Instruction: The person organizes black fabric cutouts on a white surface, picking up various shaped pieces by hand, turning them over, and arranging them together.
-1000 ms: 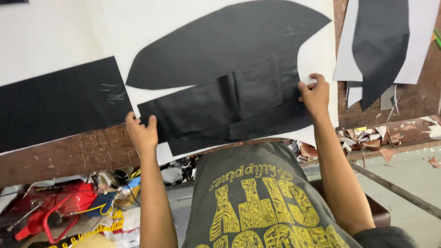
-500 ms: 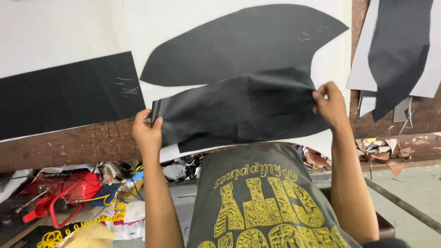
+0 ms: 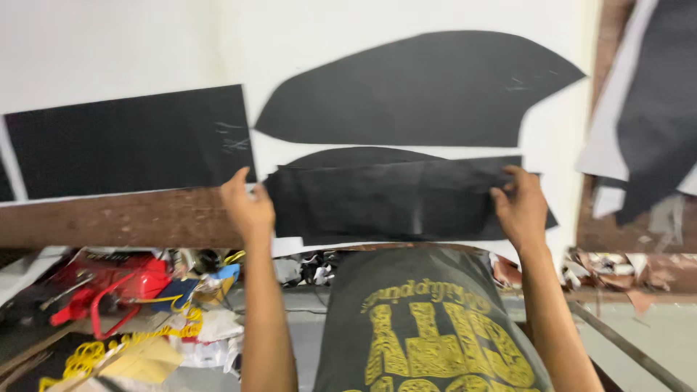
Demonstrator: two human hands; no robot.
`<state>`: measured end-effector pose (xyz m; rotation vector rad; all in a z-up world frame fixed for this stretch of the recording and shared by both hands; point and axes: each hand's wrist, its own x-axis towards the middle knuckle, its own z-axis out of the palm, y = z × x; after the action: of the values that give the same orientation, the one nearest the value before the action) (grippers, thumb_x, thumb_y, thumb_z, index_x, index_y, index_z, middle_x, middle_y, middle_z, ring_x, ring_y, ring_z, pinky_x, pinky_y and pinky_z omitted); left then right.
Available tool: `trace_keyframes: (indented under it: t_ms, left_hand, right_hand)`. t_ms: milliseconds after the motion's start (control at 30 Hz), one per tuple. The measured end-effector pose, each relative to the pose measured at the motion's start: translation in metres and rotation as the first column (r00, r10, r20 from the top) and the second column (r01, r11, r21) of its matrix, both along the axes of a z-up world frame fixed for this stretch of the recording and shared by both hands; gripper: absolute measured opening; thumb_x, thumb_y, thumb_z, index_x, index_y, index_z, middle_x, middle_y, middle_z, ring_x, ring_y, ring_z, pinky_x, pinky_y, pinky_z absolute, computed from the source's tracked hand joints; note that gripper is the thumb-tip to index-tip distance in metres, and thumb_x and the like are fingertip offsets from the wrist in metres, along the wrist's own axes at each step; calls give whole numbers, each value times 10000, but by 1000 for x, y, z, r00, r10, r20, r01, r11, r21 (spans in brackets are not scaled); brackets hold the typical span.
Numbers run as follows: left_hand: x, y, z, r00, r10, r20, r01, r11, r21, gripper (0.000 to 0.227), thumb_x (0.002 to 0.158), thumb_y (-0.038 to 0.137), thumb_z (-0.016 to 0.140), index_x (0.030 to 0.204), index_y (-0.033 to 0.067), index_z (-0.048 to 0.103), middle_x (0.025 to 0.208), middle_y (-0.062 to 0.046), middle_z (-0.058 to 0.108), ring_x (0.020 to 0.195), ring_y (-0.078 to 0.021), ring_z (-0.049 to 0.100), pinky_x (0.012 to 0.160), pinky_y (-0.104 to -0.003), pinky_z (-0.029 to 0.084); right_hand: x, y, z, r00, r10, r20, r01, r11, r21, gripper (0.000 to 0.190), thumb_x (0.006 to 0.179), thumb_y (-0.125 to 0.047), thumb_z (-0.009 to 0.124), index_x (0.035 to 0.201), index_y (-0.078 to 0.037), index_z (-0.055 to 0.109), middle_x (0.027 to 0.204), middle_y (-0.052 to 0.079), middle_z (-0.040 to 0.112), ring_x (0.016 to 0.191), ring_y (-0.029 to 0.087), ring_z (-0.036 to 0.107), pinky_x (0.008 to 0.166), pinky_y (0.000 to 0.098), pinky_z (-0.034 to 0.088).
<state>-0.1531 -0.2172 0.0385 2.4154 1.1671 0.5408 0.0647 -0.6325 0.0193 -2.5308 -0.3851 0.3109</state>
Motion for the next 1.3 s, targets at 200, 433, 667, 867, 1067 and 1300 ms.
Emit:
trace_keyframes:
  t_ms: [200,433,667,867,1067,1300]
  left_hand:
    - [50,-88,-11,777,-511,-368,570,819,65,573,872,473,617,1365,182,599,1507,-168,446,1442,-451,261,1086,-763,119]
    - [12,-72,-57,783,-506,-363,491,860,-141,607,974,538,552,1526,298,472,1629,-50,336,1512,-390,199,1141,-735,81]
    - [32,96,-48,993,-42,-110,59,986,156,503,1019,292,552,1479,90,525,1606,-244,347,1527,-451,239,1183,-721,94]
    - [179,322,-60,947,315,69,-317,948,17,734,901,428,740,1452,11,489,1359,-246,557,1305,-435,485,1032,-618,412]
    - [285,423,-53,730,683,26,-548,608,-575,353,933,337,730,1138,53,682,1246,-135,755,1140,-324,719,1013,-476,533]
    - [297,263,75,766,-95,636,83,995,49,191,1073,162,636,1064,4,528,1052,-118,540,1002,-262,535,946,-412,452]
  right_hand:
    - [-40,118,14,849,512,-130,-506,859,82,696,754,-196,809,1405,-245,566,1108,149,534,911,348,650,746,443,564]
    - [-27,56,-13,919,362,-156,-387,904,-180,685,776,-427,751,1428,-418,539,1022,46,583,778,225,664,634,371,574]
    - [34,-48,-89,971,28,237,-34,999,21,598,724,-268,858,1295,-199,695,982,176,620,905,233,674,818,366,583]
    - [78,-60,-126,997,-1,73,0,1000,10,428,837,-197,823,1218,-37,711,771,206,724,667,225,737,706,364,614]
    - [85,-11,-105,972,-233,-28,228,967,-114,459,804,-174,842,1212,-24,692,824,169,672,697,203,682,691,342,570]
    - [38,20,-88,940,-323,-107,312,944,-109,499,766,-146,863,1205,-10,669,885,127,612,731,176,617,673,316,519]
